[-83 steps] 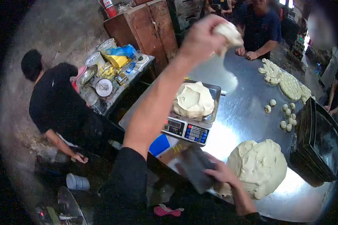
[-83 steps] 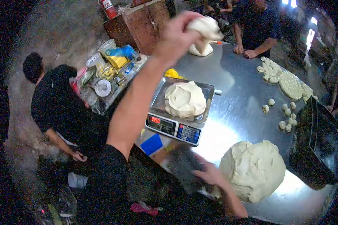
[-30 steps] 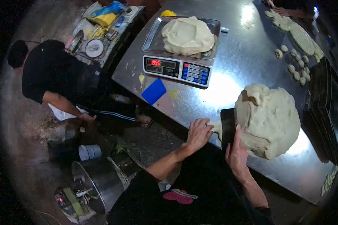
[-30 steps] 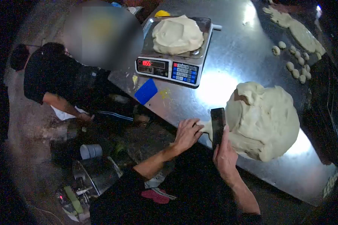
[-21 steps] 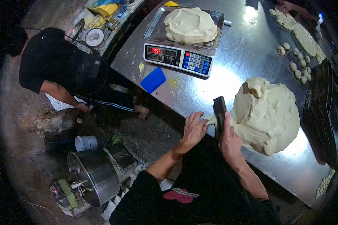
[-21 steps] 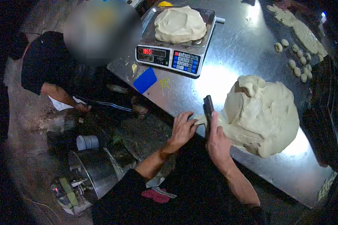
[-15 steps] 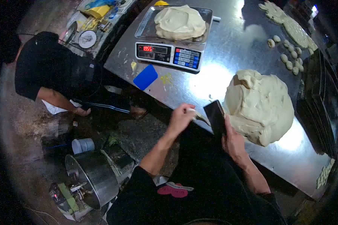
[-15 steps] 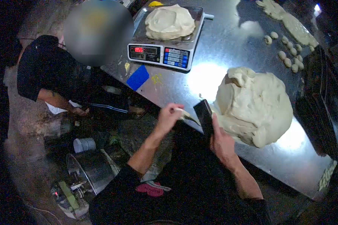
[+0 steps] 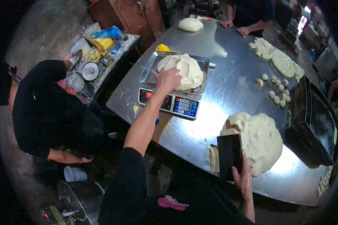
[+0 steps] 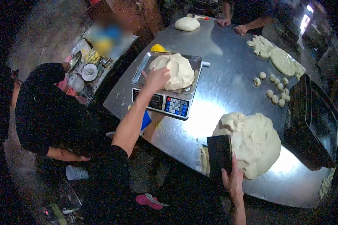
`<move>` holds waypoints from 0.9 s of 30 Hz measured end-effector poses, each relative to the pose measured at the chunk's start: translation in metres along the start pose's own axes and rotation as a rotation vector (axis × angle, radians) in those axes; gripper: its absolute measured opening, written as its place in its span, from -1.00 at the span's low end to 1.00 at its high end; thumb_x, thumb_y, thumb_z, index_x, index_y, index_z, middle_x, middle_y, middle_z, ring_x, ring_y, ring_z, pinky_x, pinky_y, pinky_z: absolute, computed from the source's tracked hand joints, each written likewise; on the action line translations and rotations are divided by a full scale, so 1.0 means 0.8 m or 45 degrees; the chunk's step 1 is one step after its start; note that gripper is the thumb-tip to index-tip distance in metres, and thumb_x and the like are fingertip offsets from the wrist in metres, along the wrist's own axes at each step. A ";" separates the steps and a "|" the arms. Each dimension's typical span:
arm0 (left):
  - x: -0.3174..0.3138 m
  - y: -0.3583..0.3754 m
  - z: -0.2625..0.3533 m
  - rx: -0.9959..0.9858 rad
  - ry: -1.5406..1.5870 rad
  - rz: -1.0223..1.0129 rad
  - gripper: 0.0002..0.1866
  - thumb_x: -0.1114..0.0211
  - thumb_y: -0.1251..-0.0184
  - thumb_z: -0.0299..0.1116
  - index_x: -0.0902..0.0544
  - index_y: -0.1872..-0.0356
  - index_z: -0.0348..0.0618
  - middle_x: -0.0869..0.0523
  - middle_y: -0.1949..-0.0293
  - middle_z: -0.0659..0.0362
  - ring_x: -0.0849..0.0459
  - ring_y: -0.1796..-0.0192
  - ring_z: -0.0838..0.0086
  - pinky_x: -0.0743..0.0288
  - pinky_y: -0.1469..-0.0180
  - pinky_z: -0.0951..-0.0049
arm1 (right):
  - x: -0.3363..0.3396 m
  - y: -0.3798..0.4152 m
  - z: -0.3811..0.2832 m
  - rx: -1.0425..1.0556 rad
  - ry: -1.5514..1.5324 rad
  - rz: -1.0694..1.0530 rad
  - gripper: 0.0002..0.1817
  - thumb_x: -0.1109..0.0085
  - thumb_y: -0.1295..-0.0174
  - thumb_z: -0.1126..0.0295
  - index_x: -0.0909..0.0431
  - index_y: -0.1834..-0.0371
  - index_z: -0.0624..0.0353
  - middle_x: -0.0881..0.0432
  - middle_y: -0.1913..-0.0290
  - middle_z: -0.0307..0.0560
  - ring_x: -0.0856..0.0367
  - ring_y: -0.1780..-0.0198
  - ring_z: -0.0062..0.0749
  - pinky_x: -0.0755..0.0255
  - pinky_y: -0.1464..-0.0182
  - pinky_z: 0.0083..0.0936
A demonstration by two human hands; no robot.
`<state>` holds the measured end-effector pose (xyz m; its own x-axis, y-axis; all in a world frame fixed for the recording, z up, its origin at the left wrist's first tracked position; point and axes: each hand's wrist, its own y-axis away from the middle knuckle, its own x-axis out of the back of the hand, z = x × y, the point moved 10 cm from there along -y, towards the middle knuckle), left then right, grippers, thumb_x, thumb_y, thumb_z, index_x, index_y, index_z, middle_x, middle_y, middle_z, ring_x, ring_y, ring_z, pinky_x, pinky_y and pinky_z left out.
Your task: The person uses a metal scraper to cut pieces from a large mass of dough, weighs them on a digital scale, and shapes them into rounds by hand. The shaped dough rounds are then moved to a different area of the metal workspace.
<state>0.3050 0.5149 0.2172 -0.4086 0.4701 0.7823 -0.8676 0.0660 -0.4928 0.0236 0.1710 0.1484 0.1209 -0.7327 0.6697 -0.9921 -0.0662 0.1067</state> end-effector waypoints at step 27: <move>-0.108 0.368 0.253 -0.126 0.400 -0.586 -0.87 -0.19 -0.14 -0.45 -0.57 0.27 -0.17 -0.56 0.33 0.11 -0.59 0.18 0.20 -0.55 0.19 0.26 | 0.007 0.009 0.087 -0.002 -0.551 0.197 -0.24 -0.14 -0.12 0.60 -0.04 -0.41 0.35 -0.44 -0.20 0.24 -0.52 -0.11 -0.16 -0.37 -0.17 -0.40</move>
<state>0.0276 0.3154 0.0817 0.1228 0.6119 0.7813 -0.8995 0.4012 -0.1729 0.0152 0.1189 0.1018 -0.0546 -0.9495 0.3090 -0.9972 0.0674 0.0310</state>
